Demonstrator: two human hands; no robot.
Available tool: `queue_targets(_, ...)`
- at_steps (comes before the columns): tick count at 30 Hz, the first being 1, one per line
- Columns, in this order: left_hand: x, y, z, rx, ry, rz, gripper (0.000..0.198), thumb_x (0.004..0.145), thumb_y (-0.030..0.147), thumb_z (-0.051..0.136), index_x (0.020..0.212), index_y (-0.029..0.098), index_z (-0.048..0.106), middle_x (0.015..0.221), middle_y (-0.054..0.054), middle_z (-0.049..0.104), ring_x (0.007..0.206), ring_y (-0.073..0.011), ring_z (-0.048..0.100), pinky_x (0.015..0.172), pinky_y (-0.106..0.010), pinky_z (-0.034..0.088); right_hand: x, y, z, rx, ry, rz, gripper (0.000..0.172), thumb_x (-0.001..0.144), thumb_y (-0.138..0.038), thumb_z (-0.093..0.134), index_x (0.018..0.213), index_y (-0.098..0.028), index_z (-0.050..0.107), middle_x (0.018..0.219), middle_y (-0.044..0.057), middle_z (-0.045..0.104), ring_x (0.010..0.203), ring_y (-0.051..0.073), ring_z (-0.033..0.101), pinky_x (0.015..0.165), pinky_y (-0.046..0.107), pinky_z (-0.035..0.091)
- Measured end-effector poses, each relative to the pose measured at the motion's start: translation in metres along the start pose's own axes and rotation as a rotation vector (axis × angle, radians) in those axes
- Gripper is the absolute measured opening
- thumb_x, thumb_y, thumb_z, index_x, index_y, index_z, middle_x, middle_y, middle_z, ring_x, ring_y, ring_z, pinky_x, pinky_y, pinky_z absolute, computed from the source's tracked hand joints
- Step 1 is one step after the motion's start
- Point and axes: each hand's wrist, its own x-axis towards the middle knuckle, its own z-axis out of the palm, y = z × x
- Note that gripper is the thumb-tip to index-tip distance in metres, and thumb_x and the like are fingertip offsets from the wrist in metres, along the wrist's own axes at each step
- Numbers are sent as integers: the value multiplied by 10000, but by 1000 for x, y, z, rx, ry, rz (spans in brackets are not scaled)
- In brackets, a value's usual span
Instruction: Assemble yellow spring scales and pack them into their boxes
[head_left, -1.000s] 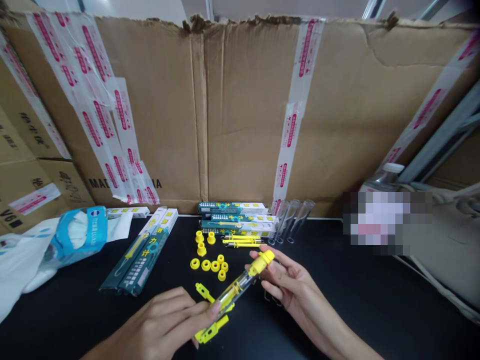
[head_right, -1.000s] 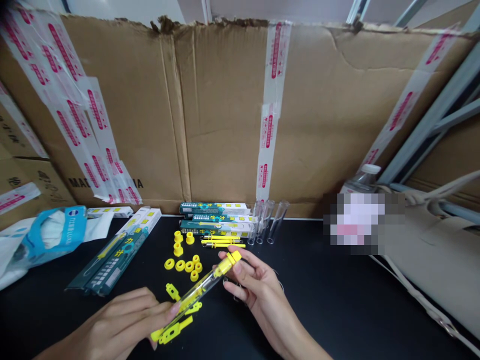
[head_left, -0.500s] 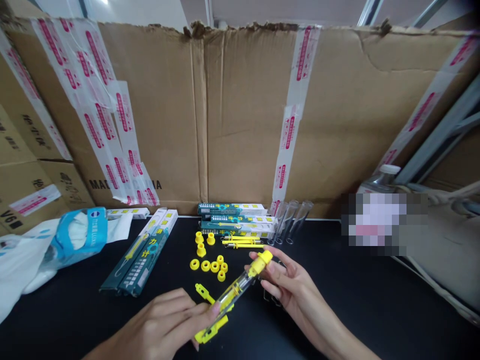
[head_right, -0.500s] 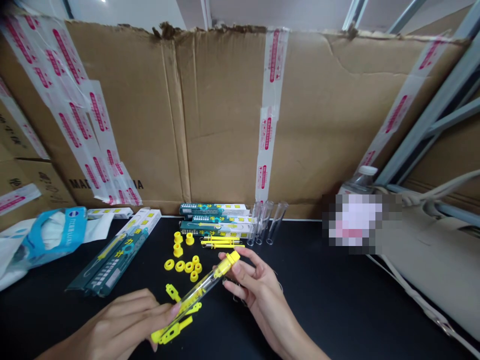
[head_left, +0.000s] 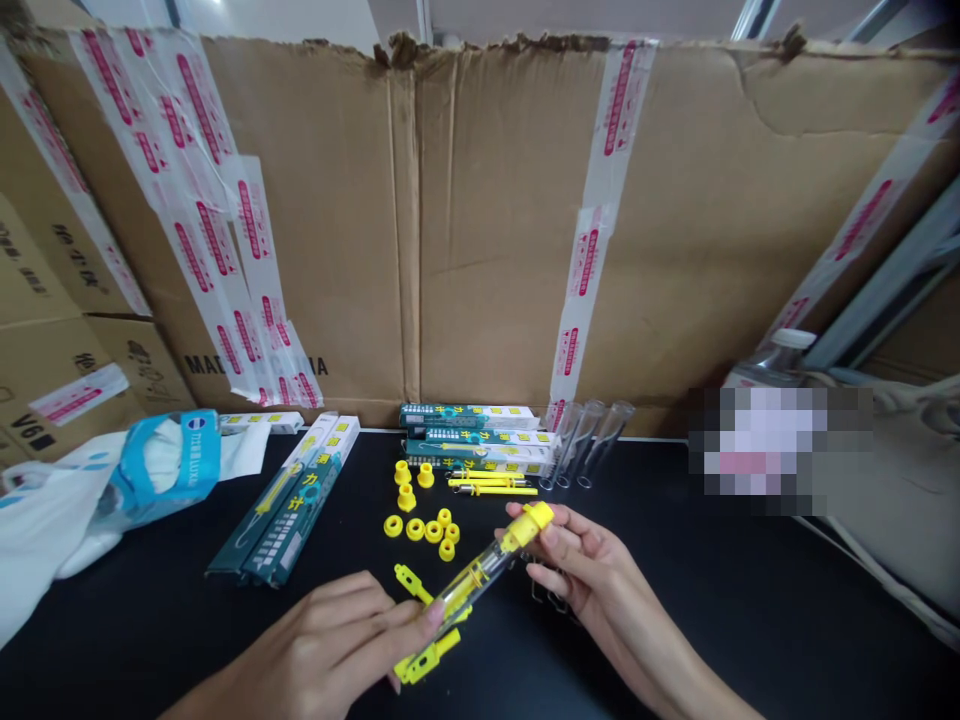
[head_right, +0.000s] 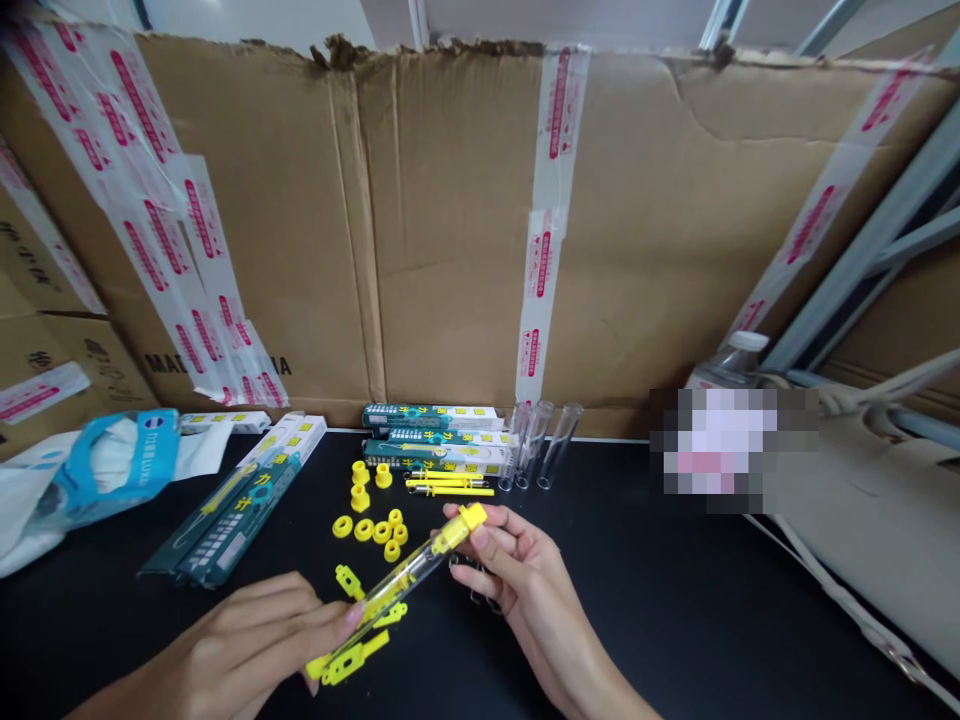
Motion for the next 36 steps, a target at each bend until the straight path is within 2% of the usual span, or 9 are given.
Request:
queue_targets(4,-1,0,1,-11,-13,-5,344,1032,63,421,1358,66,529,868,-84,754,689,-166,663,635,-288,545,0,0,0,12,26,5,177,788,-294,837,875,-168,747,1105,85,783,925,190,756,697,187,620)
queue_targets(6,-3,0,1,-4,-18,-6,348,1029,62,430,1363,65,529,864,-82,754,688,-165,666,632,-283,548,0,0,-1,28,23,8,198,785,-280,841,924,-176,747,1116,83,782,927,195,759,696,192,624)
queue_targets(11,-13,-2,4,93,-30,-17,371,1029,55,414,1377,83,538,974,-106,770,778,-175,705,748,-310,588,-3,-2,-1,81,-20,27,591,787,-240,841,1327,-278,603,1178,59,765,1007,235,751,717,260,651)
queue_targets(15,-14,-3,3,118,3,-19,348,1025,63,428,1339,94,574,985,-108,777,804,-177,718,795,-324,602,-4,-2,1,76,-53,29,664,803,-225,826,1398,-308,544,1230,53,743,1052,247,735,722,282,657)
queue_targets(21,-13,-1,1,140,-33,-15,356,1044,75,381,1337,103,582,1020,-102,782,851,-185,733,817,-331,609,-4,-1,2,79,-67,29,588,817,-236,814,1355,-318,591,1219,43,747,1067,250,729,733,287,655)
queue_targets(27,-21,-4,1,137,-101,-14,387,1034,65,394,1394,96,532,1034,-114,778,907,-196,733,866,-347,602,-3,1,-1,45,-84,30,322,848,-259,785,1158,-214,712,1210,67,747,1049,229,733,751,243,640)
queue_targets(32,-14,-3,1,114,-32,-20,365,1031,68,412,1362,95,563,948,-95,780,825,-177,733,825,-316,610,-2,6,-1,115,-45,34,147,822,-239,809,896,-195,689,1188,52,756,1031,210,739,741,213,626)
queue_targets(34,-11,-1,2,114,-19,-20,354,1032,72,408,1342,86,578,915,-90,776,772,-169,725,775,-297,613,-2,6,-2,139,-30,44,166,816,-229,814,812,-190,653,1169,47,764,1021,206,744,731,201,622)
queue_targets(36,-9,-1,3,106,-6,-8,339,1029,70,413,1316,73,594,883,-88,772,723,-165,712,712,-286,610,-2,6,-2,141,-29,50,161,818,-227,812,819,-187,656,1162,50,767,1019,210,747,730,196,620)
